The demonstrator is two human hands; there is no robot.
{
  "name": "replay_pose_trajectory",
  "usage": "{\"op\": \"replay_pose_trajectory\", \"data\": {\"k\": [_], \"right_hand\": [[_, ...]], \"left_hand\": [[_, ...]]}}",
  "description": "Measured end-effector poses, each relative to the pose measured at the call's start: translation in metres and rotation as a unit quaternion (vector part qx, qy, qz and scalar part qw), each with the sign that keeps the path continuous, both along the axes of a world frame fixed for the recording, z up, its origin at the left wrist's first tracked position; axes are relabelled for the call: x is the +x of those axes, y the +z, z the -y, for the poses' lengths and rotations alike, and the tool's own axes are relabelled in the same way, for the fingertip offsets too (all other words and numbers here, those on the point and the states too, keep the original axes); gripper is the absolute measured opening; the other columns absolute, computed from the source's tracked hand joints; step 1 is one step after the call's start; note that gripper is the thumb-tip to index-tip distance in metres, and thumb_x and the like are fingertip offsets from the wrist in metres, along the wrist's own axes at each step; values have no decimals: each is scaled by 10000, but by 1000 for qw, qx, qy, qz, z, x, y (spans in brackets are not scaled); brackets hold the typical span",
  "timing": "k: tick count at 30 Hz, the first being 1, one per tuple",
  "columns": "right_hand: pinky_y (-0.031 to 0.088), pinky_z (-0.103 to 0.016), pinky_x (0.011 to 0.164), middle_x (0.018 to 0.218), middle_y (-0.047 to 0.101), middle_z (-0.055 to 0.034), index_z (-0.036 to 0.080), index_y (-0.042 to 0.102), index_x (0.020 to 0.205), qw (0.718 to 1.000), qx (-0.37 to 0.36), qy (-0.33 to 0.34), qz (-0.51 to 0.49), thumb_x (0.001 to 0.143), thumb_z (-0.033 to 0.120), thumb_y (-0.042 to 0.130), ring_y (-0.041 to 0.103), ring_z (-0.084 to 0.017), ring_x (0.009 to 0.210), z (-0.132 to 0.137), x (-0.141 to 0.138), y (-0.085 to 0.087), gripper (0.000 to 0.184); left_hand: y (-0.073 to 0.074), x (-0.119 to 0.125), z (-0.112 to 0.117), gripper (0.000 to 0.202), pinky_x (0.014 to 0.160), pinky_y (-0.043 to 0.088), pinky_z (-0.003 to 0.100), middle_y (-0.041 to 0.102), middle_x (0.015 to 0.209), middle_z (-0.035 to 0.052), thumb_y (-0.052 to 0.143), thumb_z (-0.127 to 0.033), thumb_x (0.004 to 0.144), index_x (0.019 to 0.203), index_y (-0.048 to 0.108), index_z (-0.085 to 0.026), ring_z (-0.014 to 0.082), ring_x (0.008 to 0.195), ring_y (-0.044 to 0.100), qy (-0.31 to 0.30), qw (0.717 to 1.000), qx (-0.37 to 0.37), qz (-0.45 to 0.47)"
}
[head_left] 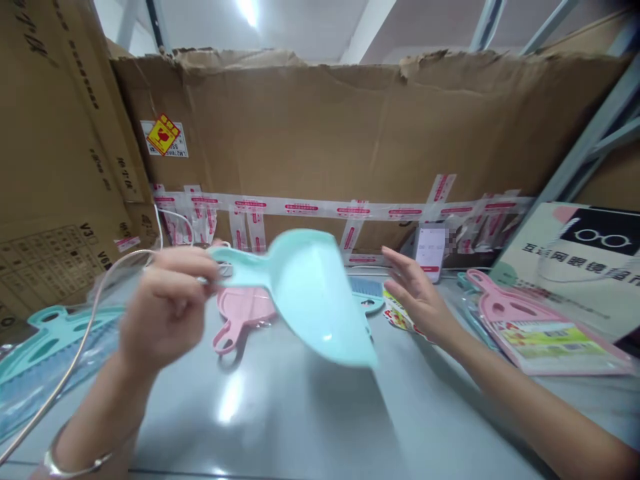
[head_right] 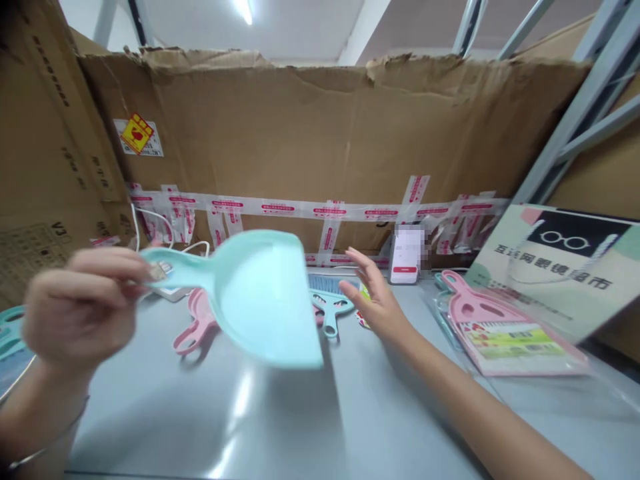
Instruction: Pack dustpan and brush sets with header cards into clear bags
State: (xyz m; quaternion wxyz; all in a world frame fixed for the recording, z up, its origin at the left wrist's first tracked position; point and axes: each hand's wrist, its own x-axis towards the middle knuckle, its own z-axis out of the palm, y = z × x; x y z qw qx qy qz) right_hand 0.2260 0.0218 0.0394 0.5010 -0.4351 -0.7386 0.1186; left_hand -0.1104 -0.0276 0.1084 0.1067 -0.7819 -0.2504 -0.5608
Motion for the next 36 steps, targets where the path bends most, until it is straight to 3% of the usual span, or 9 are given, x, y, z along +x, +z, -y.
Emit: {"op": "replay_pose_trajectory", "data": {"k": [3,6,12,15,19,22,25,29,36], "right_hand": [[312,-435,1062,1446,335,-73,278,409,1305,988,-2,94,120,732,575,579,301,-264,1334,8,-19,36,667],[466,-359,904,1200,589,-31,289,572,1146,943,-143,214,211,682,515,660,545,-242,1112,13,-38,58,523],[483,-269,590,767,639,9,208,595,863,919,-359,153,-48,702,524,623,610,-158,678,18,-61,29,356],[487,-290,609,805,635,-2,208,555,910,919,-345,77,-176,677,554,628,607,-170,706,26,-72,7,423],[491,-300,642,829,621,-13,207,533,863,937,-312,119,-100,716,555,590,598,-177,758,32,-74,-2,383],[500,-320,712,920,638,-31,225,537,992,950,-271,154,-30,744,571,550,608,-181,822,18,-43,3,425],[504,-333,713,925,658,-51,228,554,979,982,-189,5,26,775,565,501,620,-190,813,-10,17,2,398],[499,-339,542,720,659,-52,225,602,746,946,-169,-144,238,665,534,612,609,-207,607,-38,78,-18,320],[470,-404,865,1158,560,-76,284,545,1183,938,-114,3,328,750,256,578,568,-220,1012,-20,28,-27,436]], "left_hand": [[-9,26,10,292,672,511,274,596,672,-28,454,41,710,577,393,-212,121,700,569,-88,987,27,-134],[-20,34,13,276,751,524,300,635,734,-19,457,27,728,649,430,-235,139,778,607,-121,983,-44,-130],[-36,39,-6,433,971,443,400,451,1331,84,539,-259,827,1226,372,-288,215,1227,444,-79,958,-260,96],[-39,48,-11,568,931,468,380,396,1399,102,493,-423,842,1347,274,-280,251,1250,429,-92,868,-482,73],[-49,58,-14,476,918,461,379,586,1220,69,508,-480,810,1210,520,-222,272,1147,522,-104,786,-609,31],[-58,58,-20,434,908,454,380,647,1114,45,521,-459,800,1147,582,-206,261,1047,583,-88,772,-626,64],[-61,54,-26,450,885,457,380,661,1078,39,550,-457,774,1141,589,-201,266,1025,591,-57,774,-623,95],[-57,48,-29,475,852,470,359,681,1007,39,580,-472,739,1124,604,-195,256,984,609,-54,767,-630,111],[-58,39,-36,472,827,480,340,675,1033,39,578,-461,760,1158,591,-208,240,974,613,-105,756,-638,100]]}}
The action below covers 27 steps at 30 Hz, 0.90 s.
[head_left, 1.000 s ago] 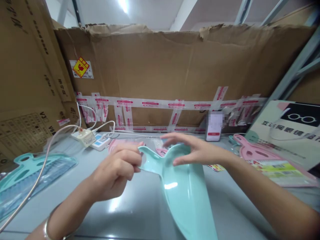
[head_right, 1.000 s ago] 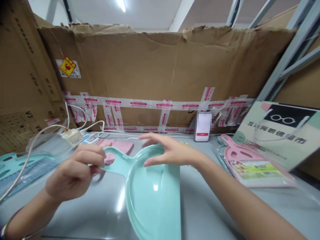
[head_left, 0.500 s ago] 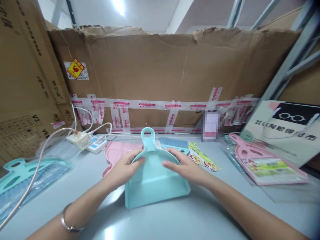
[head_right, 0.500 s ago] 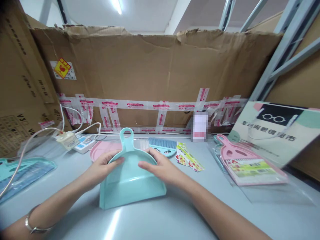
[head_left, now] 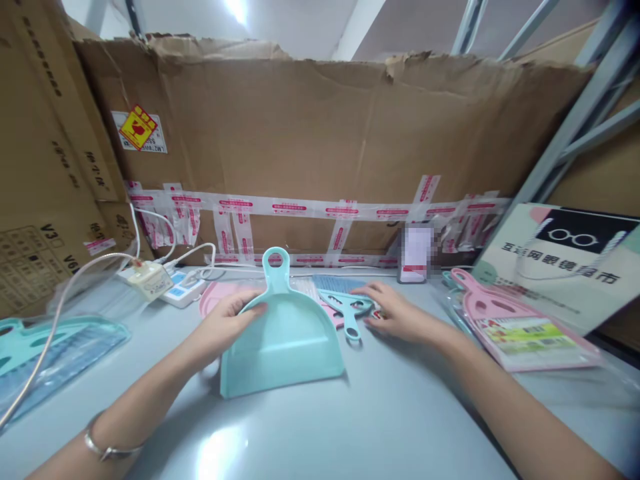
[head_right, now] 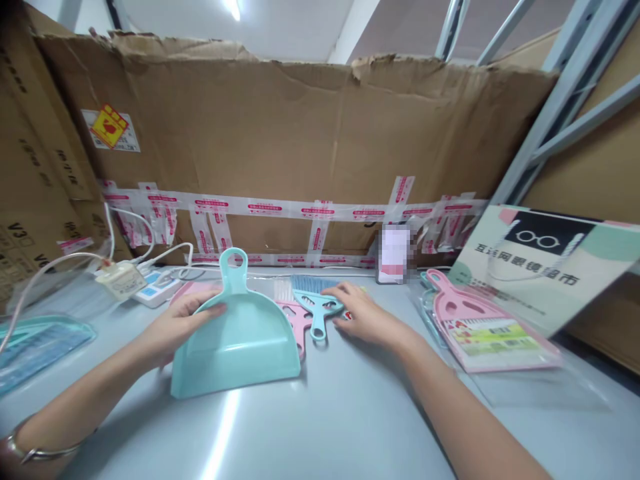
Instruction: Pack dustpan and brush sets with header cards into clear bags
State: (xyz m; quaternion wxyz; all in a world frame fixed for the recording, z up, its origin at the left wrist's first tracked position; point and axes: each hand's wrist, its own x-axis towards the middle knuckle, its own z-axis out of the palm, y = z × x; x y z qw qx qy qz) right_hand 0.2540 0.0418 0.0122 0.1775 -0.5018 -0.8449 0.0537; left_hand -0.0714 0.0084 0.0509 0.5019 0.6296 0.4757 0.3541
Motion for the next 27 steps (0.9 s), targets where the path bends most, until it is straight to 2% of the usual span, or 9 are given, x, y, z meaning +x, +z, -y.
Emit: {"op": "replay_pose_trajectory", "data": {"k": [3,7,15,17,20,21,22,25,27], "right_hand": [[413,-486,895,1207,546,-76,342,578,1168,994,55,51,85,782,153,527,519,-261,1088,6,-19,1,432],[423,-456,857,1105,639,-77,273,643,1072,981,117,121,98,871,225,463,557,-246,1043,-1,-18,1,274],[430,-447,911,1022,676,-76,220,603,1004,944,304,50,-122,852,212,454,608,-216,989,-11,-15,5,213],[484,-403,803,910,675,-71,209,590,962,901,354,-26,-248,847,256,474,629,-207,858,-6,-15,15,170],[478,-301,602,745,594,-13,214,558,896,773,410,-105,-474,834,323,514,575,-152,640,13,-17,48,133],[458,-274,556,726,566,2,219,552,894,751,387,-91,-527,830,343,524,549,-132,599,21,-19,61,142],[437,-252,512,707,549,13,224,552,891,762,326,-60,-557,823,359,537,527,-117,563,30,-25,72,152],[395,-226,439,630,540,19,208,570,842,858,75,24,-507,801,385,560,498,-104,497,50,-55,88,182],[400,-230,460,608,538,18,194,572,848,886,-26,37,-462,813,384,529,501,-107,509,53,-83,78,198]], "left_hand": [[-2,-2,-1,479,831,477,339,675,1028,37,575,-459,766,1175,577,-209,236,982,609,15,1000,-4,-5],[-2,-2,-1,484,814,480,343,683,992,41,567,-461,766,1173,575,-200,239,977,607,36,999,2,-34],[-2,2,-1,522,759,492,346,702,883,45,588,-471,729,1164,585,-184,251,892,635,58,998,7,-12],[-4,2,-2,547,778,488,358,705,899,57,600,-480,711,1160,591,-167,271,931,627,67,998,14,1],[-4,3,-3,543,839,471,376,691,1013,76,603,-476,700,1143,608,-162,294,1035,589,70,997,38,13],[-4,3,-3,532,863,462,380,679,1059,77,601,-472,700,1136,615,-167,296,1061,576,68,996,50,10],[-4,3,-3,521,886,452,384,665,1100,77,599,-466,703,1132,621,-172,296,1081,566,66,996,64,5],[-3,4,-3,490,941,422,383,633,1177,65,588,-461,722,1129,629,-193,289,1114,547,59,993,102,-11],[-3,6,-2,458,951,419,371,636,1175,50,560,-474,753,1120,638,-211,278,1122,545,45,992,120,-16]]}}
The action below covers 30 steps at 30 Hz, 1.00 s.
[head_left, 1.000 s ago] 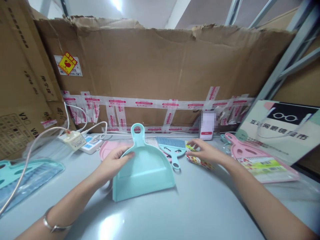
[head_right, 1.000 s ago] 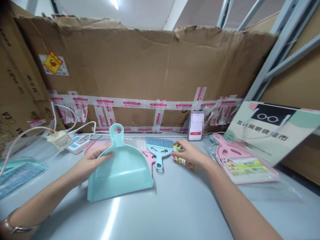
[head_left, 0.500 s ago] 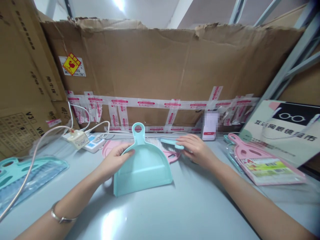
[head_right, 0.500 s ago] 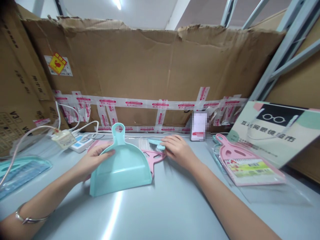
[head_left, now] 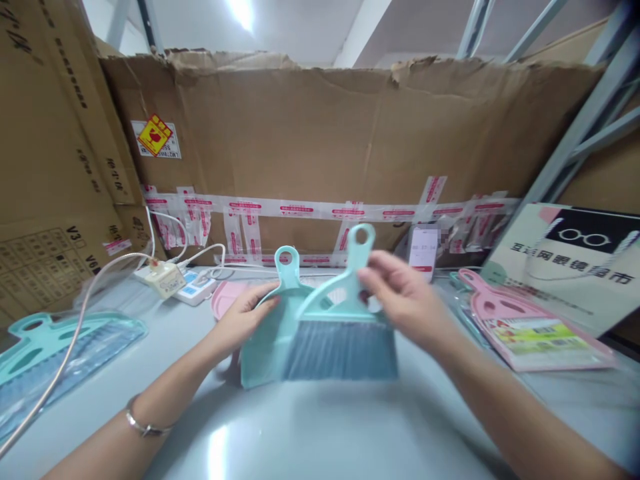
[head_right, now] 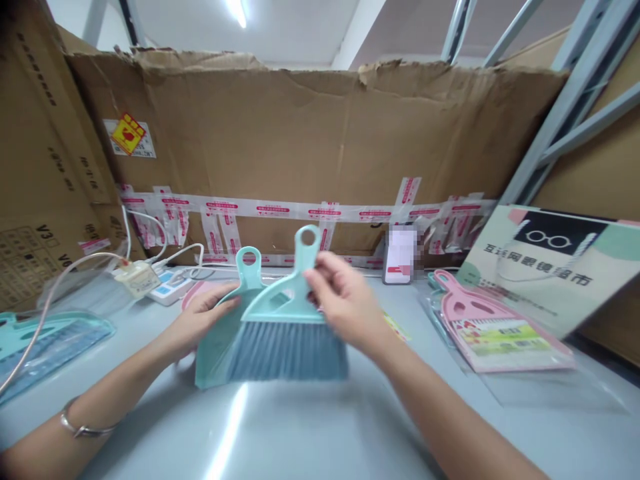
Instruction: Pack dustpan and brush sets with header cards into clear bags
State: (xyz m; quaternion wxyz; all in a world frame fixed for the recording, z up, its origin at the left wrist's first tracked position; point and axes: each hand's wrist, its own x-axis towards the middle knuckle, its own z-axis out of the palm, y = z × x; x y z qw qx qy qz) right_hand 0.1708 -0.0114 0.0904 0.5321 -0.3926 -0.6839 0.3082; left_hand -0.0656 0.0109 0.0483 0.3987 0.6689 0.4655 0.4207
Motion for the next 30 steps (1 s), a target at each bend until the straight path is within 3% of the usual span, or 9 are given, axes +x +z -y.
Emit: {"op": "replay_pose_trajectory", "data": {"k": [3,6,12,15,20,23,26,28,30], "right_hand": [[409,-243,543,616,546,23,187,573,932,998,-29,8,46,836,350,495,509,-111,563,-7,-34,-28,204],[403,-256,596,662,562,12,183,570,957,997,12,-36,70,856,333,479,510,-120,615,-14,-46,-46,203],[418,-318,735,855,539,-49,192,573,883,973,155,-114,125,849,292,503,506,-177,829,-12,-48,-39,126],[425,-349,768,900,528,-65,197,531,913,967,175,-124,141,848,290,491,500,-198,876,-14,-53,-38,120],[415,-388,838,999,523,-102,178,431,1039,973,128,-144,128,812,350,529,502,-219,946,-20,-51,-49,301],[417,-363,809,1023,550,-92,184,402,1137,985,37,-85,143,819,425,512,519,-212,935,-21,-45,-49,415],[403,-292,676,806,571,-20,201,505,917,980,-37,5,197,872,451,409,525,-169,752,-19,-41,-41,272],[364,-266,628,696,531,6,201,474,741,972,-32,2,232,888,433,376,485,-146,664,-17,-42,-37,292],[331,-249,598,651,504,18,204,423,681,968,-11,-25,248,891,411,378,453,-134,624,-16,-43,-35,299]], "left_hand": [[1,3,1,417,931,439,356,657,1141,39,499,-478,810,1109,651,-229,261,1094,568,-46,999,22,-5],[0,6,1,389,925,447,350,656,1144,35,534,-447,804,1111,650,-239,252,1081,578,-68,996,52,-14],[-5,13,1,387,948,436,324,626,1197,14,594,-403,779,1142,619,-273,224,1126,551,-72,995,58,-48],[-6,14,1,408,972,419,310,606,1228,12,577,-421,791,1164,604,-257,227,1154,530,-69,994,69,-48],[-9,13,0,424,979,417,335,612,1217,38,571,-421,792,1157,609,-208,246,1152,530,-66,994,67,-46],[-10,14,0,433,990,411,352,609,1221,51,575,-417,788,1154,610,-189,252,1158,527,-67,995,67,-44],[-9,16,1,440,987,414,363,611,1219,57,579,-416,785,1156,612,-184,256,1139,541,-69,993,79,-53],[-8,17,1,441,980,420,363,617,1209,58,580,-414,785,1160,612,-186,256,1126,551,-72,992,86,-55],[-8,17,0,441,976,423,362,624,1199,58,581,-411,785,1164,612,-188,258,1128,550,-72,992,90,-52]]}}
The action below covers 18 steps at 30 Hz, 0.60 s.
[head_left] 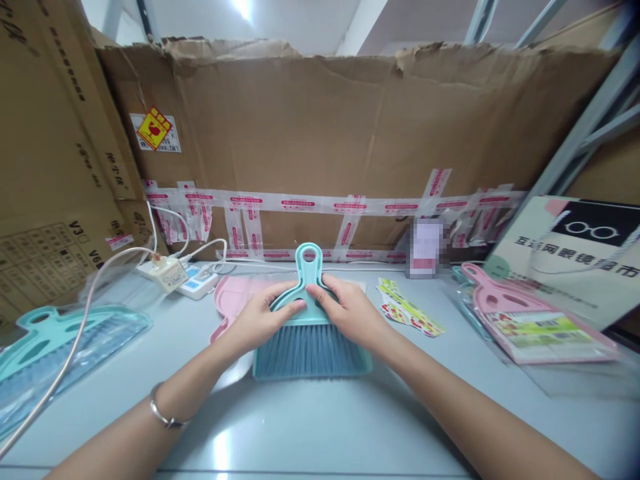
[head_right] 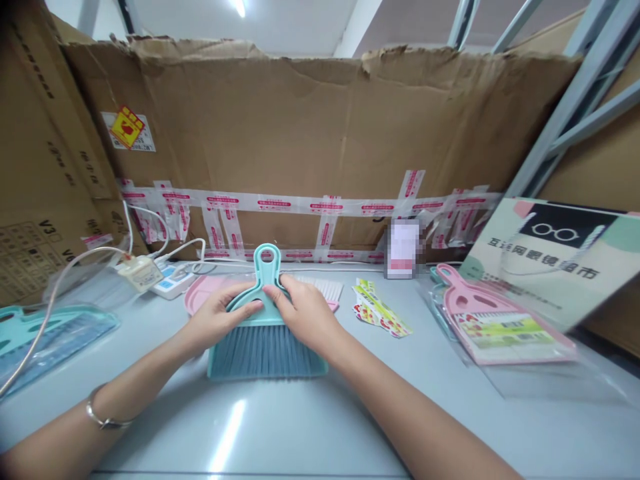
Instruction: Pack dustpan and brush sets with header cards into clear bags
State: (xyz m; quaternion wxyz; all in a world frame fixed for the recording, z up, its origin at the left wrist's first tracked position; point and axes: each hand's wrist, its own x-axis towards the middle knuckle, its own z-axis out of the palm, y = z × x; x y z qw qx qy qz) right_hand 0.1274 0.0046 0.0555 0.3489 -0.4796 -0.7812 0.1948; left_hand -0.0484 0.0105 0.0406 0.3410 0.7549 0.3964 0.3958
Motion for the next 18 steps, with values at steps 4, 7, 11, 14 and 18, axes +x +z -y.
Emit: {"op": "replay_pose_trajectory", "data": {"k": [4,7,11,14,18], "right_hand": [[300,-232,566,609,488,25,209,393,652,999,28,-16,3,887,401,390,432,-127,583,0,-3,-2,303],[296,-234,562,604,489,23,214,380,647,999,42,-23,0,886,414,389,434,-132,577,0,-5,-5,311],[300,-243,561,601,490,19,219,381,656,998,51,-41,0,888,392,384,447,-139,577,-2,-8,-9,289],[298,-242,551,589,482,22,218,387,648,998,54,-43,-4,883,387,395,441,-135,567,-3,-10,-12,290],[310,-240,558,595,492,26,211,404,641,998,45,-29,-20,881,422,401,456,-132,579,-2,-7,-11,319]], "left_hand": [[1,-1,-2,436,976,419,354,628,1194,46,584,-404,786,1172,610,-205,253,1124,552,3,1000,16,-2],[2,-2,-2,416,984,407,335,629,1194,29,569,-405,798,1166,615,-216,240,1124,551,0,1000,26,-11],[4,-2,-3,385,987,402,337,646,1164,20,572,-415,788,1104,652,-209,248,1116,555,13,999,29,-16],[3,-3,-4,391,981,406,340,647,1163,20,579,-414,779,1102,652,-206,250,1106,561,17,1000,22,-15],[4,-2,-2,382,973,411,321,648,1161,16,575,-404,787,1101,650,-200,240,1104,562,9,1000,22,-12]]}}
